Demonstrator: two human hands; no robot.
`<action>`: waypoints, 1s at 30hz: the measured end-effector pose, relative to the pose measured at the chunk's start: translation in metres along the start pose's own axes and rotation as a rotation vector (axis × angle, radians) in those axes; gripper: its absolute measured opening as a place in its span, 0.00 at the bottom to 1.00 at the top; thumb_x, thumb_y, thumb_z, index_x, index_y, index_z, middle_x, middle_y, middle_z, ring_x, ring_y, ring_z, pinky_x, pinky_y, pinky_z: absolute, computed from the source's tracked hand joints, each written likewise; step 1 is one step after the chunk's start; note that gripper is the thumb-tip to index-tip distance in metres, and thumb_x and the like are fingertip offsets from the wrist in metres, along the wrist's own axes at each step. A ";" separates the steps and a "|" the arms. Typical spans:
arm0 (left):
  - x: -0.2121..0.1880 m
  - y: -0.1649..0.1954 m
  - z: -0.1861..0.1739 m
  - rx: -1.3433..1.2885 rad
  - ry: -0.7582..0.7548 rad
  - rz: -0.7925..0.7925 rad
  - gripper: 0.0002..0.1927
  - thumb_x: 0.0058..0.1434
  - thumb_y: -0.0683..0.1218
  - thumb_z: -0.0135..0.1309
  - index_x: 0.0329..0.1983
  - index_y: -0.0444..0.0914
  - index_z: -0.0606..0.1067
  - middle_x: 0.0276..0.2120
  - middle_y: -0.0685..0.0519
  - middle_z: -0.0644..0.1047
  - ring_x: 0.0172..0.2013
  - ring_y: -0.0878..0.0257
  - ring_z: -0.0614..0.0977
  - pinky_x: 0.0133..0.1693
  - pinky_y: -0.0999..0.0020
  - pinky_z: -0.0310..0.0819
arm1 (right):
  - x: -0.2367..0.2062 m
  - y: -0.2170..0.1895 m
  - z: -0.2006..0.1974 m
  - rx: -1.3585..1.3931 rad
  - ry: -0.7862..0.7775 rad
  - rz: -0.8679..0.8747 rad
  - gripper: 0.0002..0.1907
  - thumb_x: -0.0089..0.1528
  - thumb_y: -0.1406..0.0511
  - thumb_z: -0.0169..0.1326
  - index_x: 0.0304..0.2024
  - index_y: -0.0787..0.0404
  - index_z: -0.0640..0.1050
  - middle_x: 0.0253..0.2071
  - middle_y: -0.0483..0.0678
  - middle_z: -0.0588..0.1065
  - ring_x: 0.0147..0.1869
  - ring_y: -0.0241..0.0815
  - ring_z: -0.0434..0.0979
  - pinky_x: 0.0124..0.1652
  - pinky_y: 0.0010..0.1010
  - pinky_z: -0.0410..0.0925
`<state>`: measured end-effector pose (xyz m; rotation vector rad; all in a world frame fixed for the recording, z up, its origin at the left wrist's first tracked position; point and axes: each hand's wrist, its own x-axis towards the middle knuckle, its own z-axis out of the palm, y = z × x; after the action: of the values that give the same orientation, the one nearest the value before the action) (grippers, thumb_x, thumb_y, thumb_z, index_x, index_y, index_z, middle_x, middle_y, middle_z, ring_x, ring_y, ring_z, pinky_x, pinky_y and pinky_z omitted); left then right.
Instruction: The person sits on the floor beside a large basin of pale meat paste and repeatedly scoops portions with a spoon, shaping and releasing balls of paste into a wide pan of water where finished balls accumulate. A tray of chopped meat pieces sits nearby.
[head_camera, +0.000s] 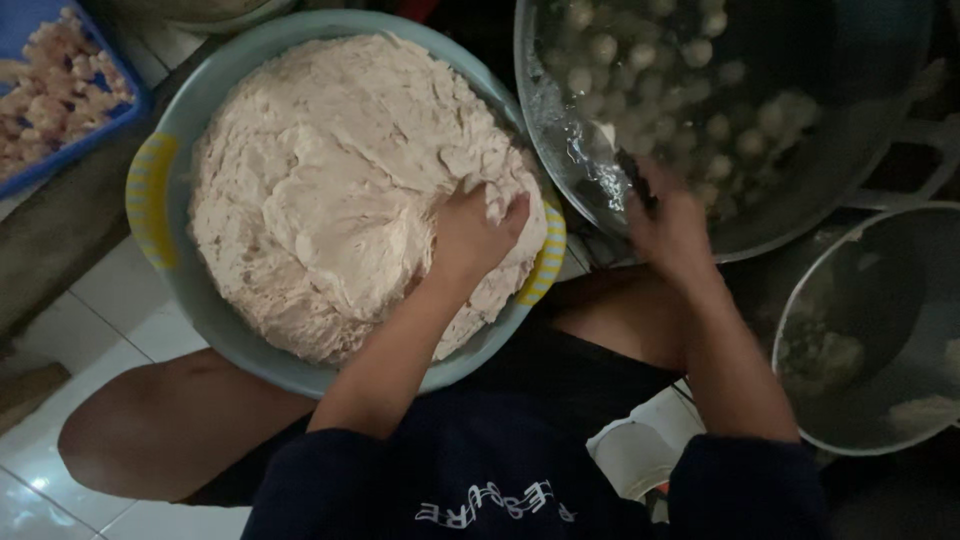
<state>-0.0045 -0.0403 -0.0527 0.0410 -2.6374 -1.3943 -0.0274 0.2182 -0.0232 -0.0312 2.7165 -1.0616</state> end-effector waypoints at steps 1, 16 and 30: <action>-0.001 -0.001 0.001 -0.045 0.001 -0.023 0.14 0.60 0.50 0.64 0.44 0.37 0.80 0.38 0.44 0.83 0.40 0.45 0.85 0.43 0.54 0.81 | -0.008 -0.011 0.000 0.068 -0.006 0.035 0.23 0.66 0.67 0.55 0.64 0.61 0.73 0.50 0.59 0.78 0.48 0.45 0.80 0.46 0.37 0.72; 0.019 0.002 -0.016 0.347 -0.296 -0.286 0.41 0.49 0.61 0.64 0.51 0.23 0.70 0.34 0.33 0.80 0.36 0.39 0.84 0.41 0.50 0.78 | -0.030 -0.043 0.028 0.700 -0.530 0.242 0.24 0.69 0.67 0.49 0.68 0.59 0.70 0.28 0.47 0.70 0.23 0.29 0.66 0.23 0.22 0.61; 0.015 0.002 -0.060 0.354 -0.252 -0.125 0.35 0.55 0.66 0.62 0.40 0.28 0.78 0.36 0.26 0.78 0.37 0.33 0.81 0.39 0.47 0.77 | 0.035 0.029 0.016 -0.153 0.020 0.025 0.23 0.60 0.69 0.57 0.59 0.58 0.75 0.48 0.64 0.78 0.51 0.68 0.77 0.48 0.53 0.70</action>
<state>-0.0098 -0.0902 -0.0157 0.0773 -3.1122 -1.0031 -0.0565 0.2251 -0.0607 -0.0121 2.8027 -0.8496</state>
